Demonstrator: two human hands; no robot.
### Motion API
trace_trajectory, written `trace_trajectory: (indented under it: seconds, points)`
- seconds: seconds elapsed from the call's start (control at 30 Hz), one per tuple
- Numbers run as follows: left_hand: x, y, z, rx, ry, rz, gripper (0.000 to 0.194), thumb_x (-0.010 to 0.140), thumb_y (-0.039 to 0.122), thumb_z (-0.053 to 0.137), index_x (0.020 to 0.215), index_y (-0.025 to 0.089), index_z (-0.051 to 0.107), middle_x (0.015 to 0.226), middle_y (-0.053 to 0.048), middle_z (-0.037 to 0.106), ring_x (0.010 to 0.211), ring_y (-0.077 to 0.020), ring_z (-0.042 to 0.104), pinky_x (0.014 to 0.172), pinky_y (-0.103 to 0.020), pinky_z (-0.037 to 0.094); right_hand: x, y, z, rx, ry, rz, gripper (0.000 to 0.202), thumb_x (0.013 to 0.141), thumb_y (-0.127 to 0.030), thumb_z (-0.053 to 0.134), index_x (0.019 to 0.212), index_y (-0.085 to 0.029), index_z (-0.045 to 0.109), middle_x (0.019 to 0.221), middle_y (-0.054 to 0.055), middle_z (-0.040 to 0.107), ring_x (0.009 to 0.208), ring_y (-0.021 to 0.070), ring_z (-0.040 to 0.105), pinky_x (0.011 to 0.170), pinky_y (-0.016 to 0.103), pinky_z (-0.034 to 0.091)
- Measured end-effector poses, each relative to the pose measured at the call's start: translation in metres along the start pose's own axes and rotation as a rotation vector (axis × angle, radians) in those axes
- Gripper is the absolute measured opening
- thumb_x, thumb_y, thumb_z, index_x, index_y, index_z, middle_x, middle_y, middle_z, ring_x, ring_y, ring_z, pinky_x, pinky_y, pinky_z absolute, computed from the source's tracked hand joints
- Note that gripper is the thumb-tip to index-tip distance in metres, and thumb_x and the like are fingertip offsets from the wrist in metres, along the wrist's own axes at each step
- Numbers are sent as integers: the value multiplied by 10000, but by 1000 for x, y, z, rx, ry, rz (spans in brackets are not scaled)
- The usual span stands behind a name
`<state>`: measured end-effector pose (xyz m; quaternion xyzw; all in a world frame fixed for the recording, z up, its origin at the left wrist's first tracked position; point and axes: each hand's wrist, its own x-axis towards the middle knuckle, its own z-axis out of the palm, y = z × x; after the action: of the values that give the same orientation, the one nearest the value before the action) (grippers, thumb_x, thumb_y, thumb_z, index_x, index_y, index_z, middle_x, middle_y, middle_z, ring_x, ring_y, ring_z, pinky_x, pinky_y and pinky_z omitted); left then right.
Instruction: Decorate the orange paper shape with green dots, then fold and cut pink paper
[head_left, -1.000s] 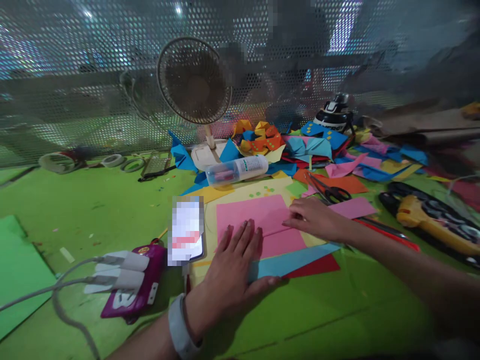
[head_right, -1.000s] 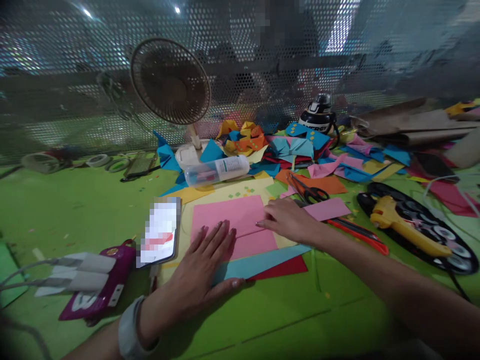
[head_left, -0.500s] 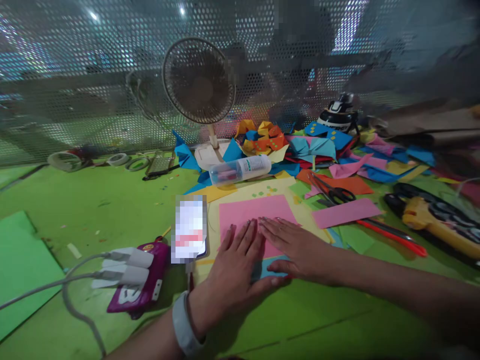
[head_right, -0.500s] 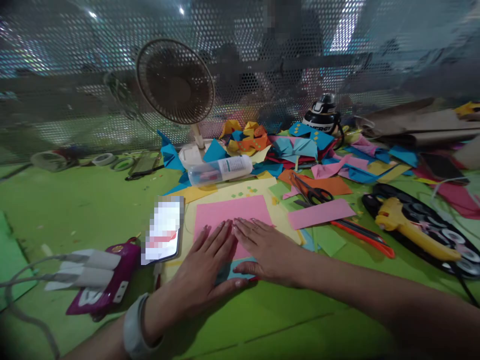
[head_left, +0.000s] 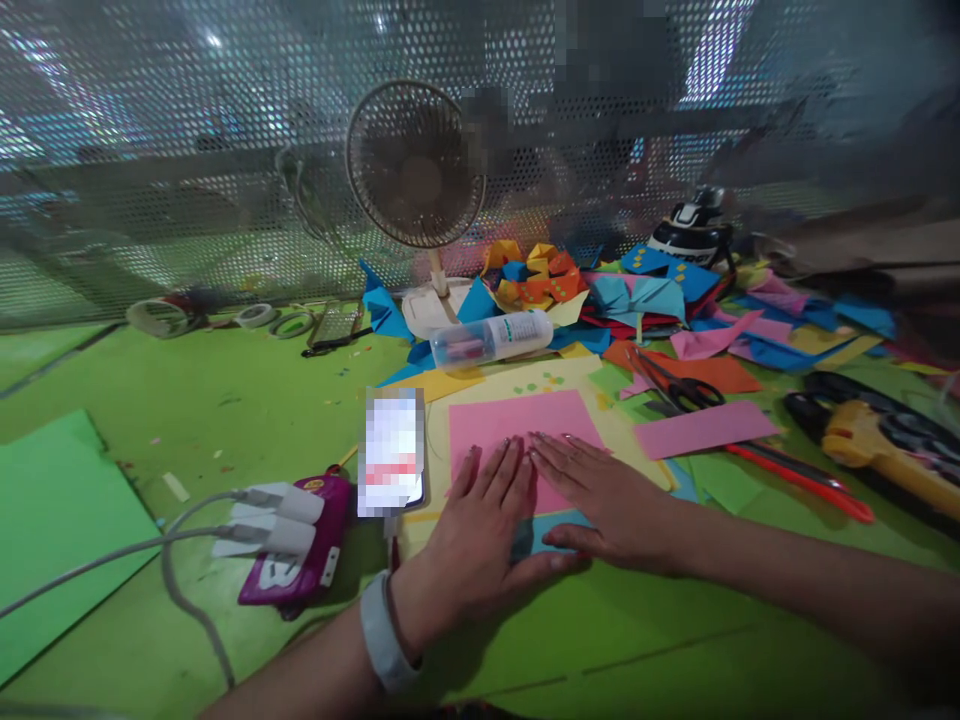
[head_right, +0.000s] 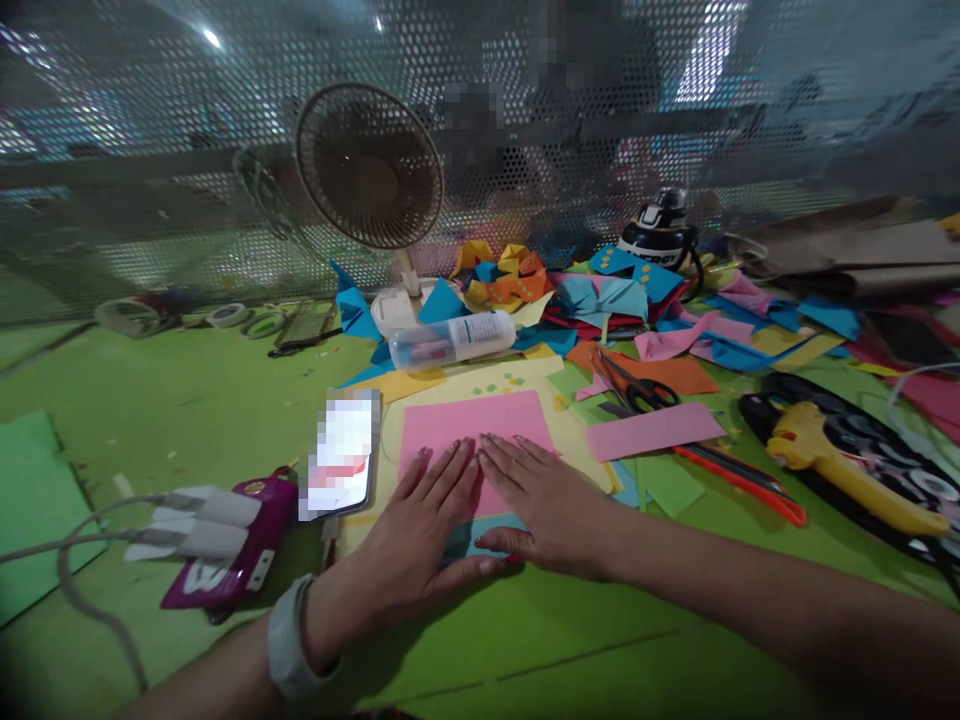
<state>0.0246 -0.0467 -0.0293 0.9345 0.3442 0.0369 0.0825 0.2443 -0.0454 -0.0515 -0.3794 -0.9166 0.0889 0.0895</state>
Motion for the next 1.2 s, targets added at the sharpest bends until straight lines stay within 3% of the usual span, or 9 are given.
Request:
trace_trajectory:
  seconds: [0.23, 0.53, 0.7, 0.87, 1.0, 1.1, 1.17, 1.2]
  points:
    - [-10, -4, -4, 9, -24, 25, 915, 842, 719, 276, 1482, 87, 114, 1540, -182, 132, 1421, -316, 56, 1146, -505, 84, -3, 3, -7, -17, -66, -36, 868, 870, -658, 368, 1480, -69, 177, 1533, 183, 142, 1418, 283, 135, 1151, 478, 175]
    - [-21, -6, -14, -4, -60, 5, 943, 826, 746, 244, 1481, 82, 108, 1543, -177, 92, 1422, -296, 53, 1149, -474, 83, -36, 26, -10, -131, 16, 3, 878, 867, -625, 431, 1498, -171, 23, 1537, 145, 162, 1401, 298, 205, 1120, 513, 231]
    - [-29, -7, -15, 24, -46, -27, 950, 814, 758, 253, 1482, 94, 131, 1542, -168, 127, 1422, -301, 71, 1148, -483, 98, -40, 28, -10, -142, 21, 14, 870, 873, -620, 423, 1498, -176, 11, 1536, 139, 171, 1397, 294, 220, 1116, 501, 247]
    - [-41, -8, -17, 48, -65, -80, 950, 809, 761, 270, 1476, 92, 170, 1537, -172, 142, 1416, -315, 100, 1139, -497, 132, -41, 31, -14, -140, -32, 28, 822, 881, -615, 408, 1490, -121, 161, 1525, 166, 198, 1389, 298, 243, 1105, 490, 276]
    - [-42, -9, -15, 53, -44, -74, 963, 802, 767, 275, 1474, 85, 174, 1534, -177, 145, 1414, -320, 113, 1136, -510, 126, -29, 26, -39, -136, -39, 65, 723, 896, -595, 390, 1379, -58, 420, 1428, 222, 403, 1314, 329, 389, 1053, 502, 338]
    - [-42, -9, -14, 51, -39, -81, 981, 791, 776, 290, 1478, 88, 156, 1536, -178, 131, 1414, -324, 109, 1138, -510, 114, 0, 13, -64, -86, 35, 128, 509, 923, -513, 393, 1125, -103, 618, 1158, 192, 642, 1116, 320, 563, 941, 487, 415]
    - [-42, -9, -14, 44, -37, -83, 973, 795, 771, 295, 1483, 103, 129, 1540, -166, 106, 1416, -317, 92, 1140, -501, 114, 26, 5, -74, 105, -68, 216, 423, 905, -510, 432, 896, -154, 659, 894, 130, 707, 867, 269, 644, 786, 419, 479]
    - [-42, -9, -15, 40, -41, -83, 968, 798, 768, 296, 1486, 111, 117, 1542, -160, 93, 1417, -313, 84, 1141, -497, 114, 40, 2, -76, 271, -209, 281, 432, 873, -547, 473, 818, -158, 652, 795, 108, 704, 763, 240, 650, 720, 379, 491]
